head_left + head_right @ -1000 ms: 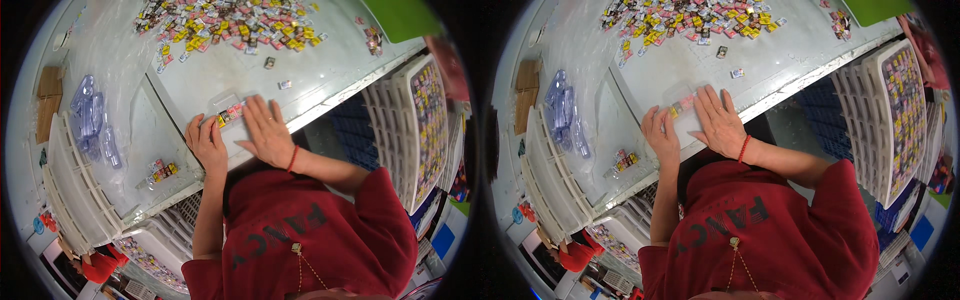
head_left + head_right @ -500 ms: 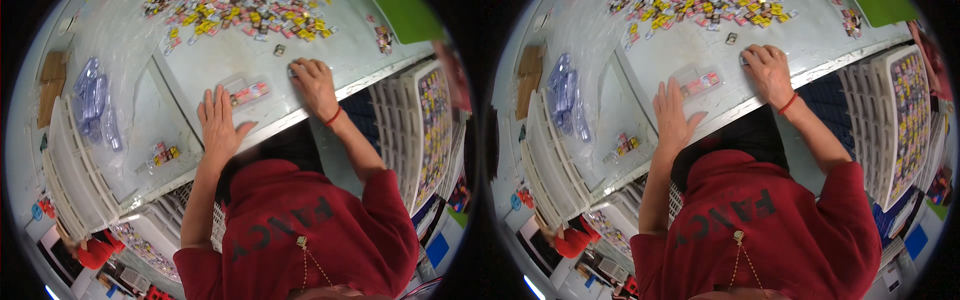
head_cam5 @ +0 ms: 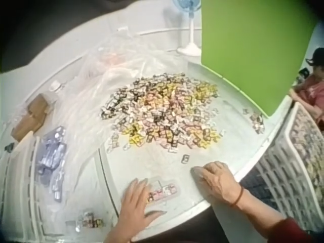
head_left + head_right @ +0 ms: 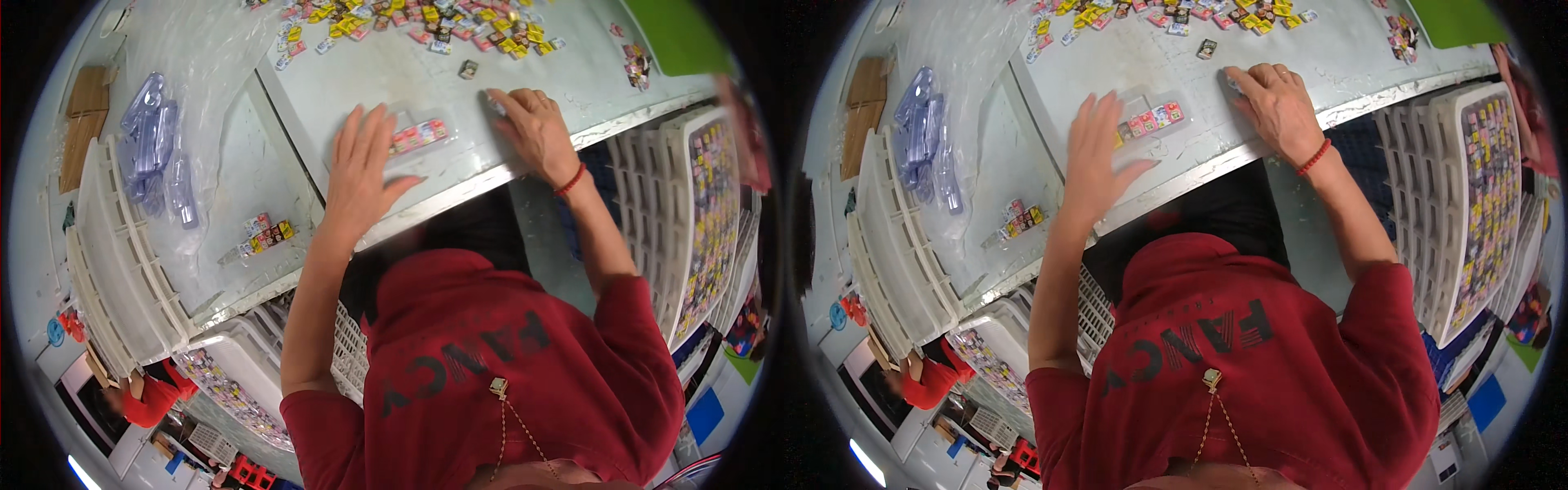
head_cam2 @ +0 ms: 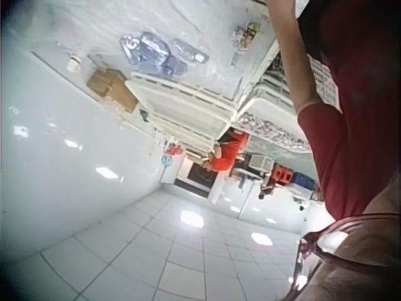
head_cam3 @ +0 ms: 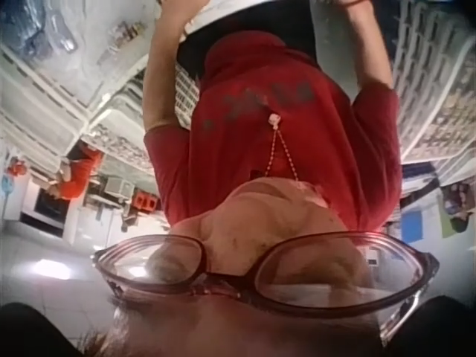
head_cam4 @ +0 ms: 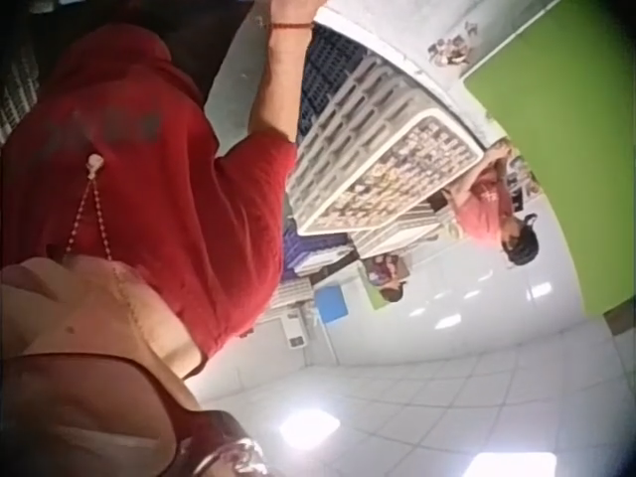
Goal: Packaging small colorful components into clear plastic sleeves.
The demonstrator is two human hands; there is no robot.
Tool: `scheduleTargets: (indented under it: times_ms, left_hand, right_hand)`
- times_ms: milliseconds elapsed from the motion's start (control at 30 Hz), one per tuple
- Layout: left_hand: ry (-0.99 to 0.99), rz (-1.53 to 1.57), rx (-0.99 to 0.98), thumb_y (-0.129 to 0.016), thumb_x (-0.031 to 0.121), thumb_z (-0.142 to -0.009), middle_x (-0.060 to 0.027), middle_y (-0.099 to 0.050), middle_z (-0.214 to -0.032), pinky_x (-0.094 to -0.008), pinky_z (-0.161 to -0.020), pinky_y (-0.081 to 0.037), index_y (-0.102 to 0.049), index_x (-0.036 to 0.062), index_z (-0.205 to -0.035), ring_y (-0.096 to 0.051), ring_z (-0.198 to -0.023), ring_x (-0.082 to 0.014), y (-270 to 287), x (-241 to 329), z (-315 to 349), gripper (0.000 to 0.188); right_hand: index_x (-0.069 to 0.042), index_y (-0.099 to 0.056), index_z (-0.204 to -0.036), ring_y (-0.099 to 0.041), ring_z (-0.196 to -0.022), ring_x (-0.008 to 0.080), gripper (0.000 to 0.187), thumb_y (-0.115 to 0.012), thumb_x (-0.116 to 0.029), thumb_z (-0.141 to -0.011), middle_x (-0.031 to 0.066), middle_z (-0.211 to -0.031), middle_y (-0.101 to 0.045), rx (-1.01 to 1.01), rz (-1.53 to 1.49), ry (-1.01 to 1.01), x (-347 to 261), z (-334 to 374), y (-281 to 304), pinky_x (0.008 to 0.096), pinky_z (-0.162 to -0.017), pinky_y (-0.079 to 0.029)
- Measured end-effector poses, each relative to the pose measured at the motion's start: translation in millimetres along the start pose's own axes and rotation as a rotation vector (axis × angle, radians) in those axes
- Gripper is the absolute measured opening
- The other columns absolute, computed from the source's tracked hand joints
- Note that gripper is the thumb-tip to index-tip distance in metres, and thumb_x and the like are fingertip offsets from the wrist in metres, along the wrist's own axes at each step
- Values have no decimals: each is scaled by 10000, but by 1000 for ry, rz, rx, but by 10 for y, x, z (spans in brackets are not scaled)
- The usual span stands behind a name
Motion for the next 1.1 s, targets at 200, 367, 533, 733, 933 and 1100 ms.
scheduleTargets:
  times_ms: [200,367,533,733,933,1100]
  left_hand:
    - [-257,-59,-188,-773,271,-695,-104,-464,-1363,-465,-1024,-335,-561,83,-1234,-399,-1268,-358,-308,112,-224,608]
    - [-258,-145,-185,-742,305,-722,-65,-478,-1350,-451,-1016,-337,-591,120,-1214,-412,-1254,-328,-377,73,-193,547]
    - [-264,-171,-216,-747,318,-709,-68,-478,-1340,-467,-1012,-333,-595,144,-1219,-402,-1259,-322,-389,105,-193,560]
    - [-227,-146,-255,-755,352,-699,-98,-464,-1322,-502,-1011,-319,-584,152,-1234,-389,-1248,-349,-407,163,-272,597]
    - [-227,-149,-265,-746,375,-712,-120,-436,-1331,-545,-1010,-309,-555,144,-1262,-373,-1242,-376,-424,181,-256,626]
    - [-185,-171,-292,-728,402,-727,-144,-403,-1381,-584,-1006,-293,-508,109,-1302,-352,-1258,-406,-473,186,-235,682]
  right_hand:
    - [-85,-634,-1110,-561,-883,275,372,-693,-68,-742,88,-934,-597,-55,6,106,138,-22,-32,374,-822,-448]
    - [-65,-647,-1064,-567,-910,276,348,-710,-60,-721,92,-977,-611,3,-86,56,181,32,-53,375,-831,-452]
    - [-58,-655,-1034,-563,-957,270,301,-718,-112,-745,86,-1008,-619,58,-116,40,165,33,-70,373,-884,-434]
    - [-43,-654,-1019,-573,-949,286,330,-740,-76,-701,105,-1002,-613,115,-124,48,134,54,-102,378,-838,-460]
    - [-36,-653,-1019,-574,-946,292,343,-749,-70,-691,111,-998,-610,155,-129,46,70,56,-44,384,-834,-460]
    - [-34,-653,-1021,-563,-932,309,363,-759,-74,-676,114,-983,-604,179,-152,-13,75,69,-86,397,-825,-455]
Point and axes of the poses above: each hand's wrist, its own z-axis away from the middle knuckle, its own y-axis out of the back of the hand, x = y × z, the point moved 5 cm from there along -z, towards the middle knuckle
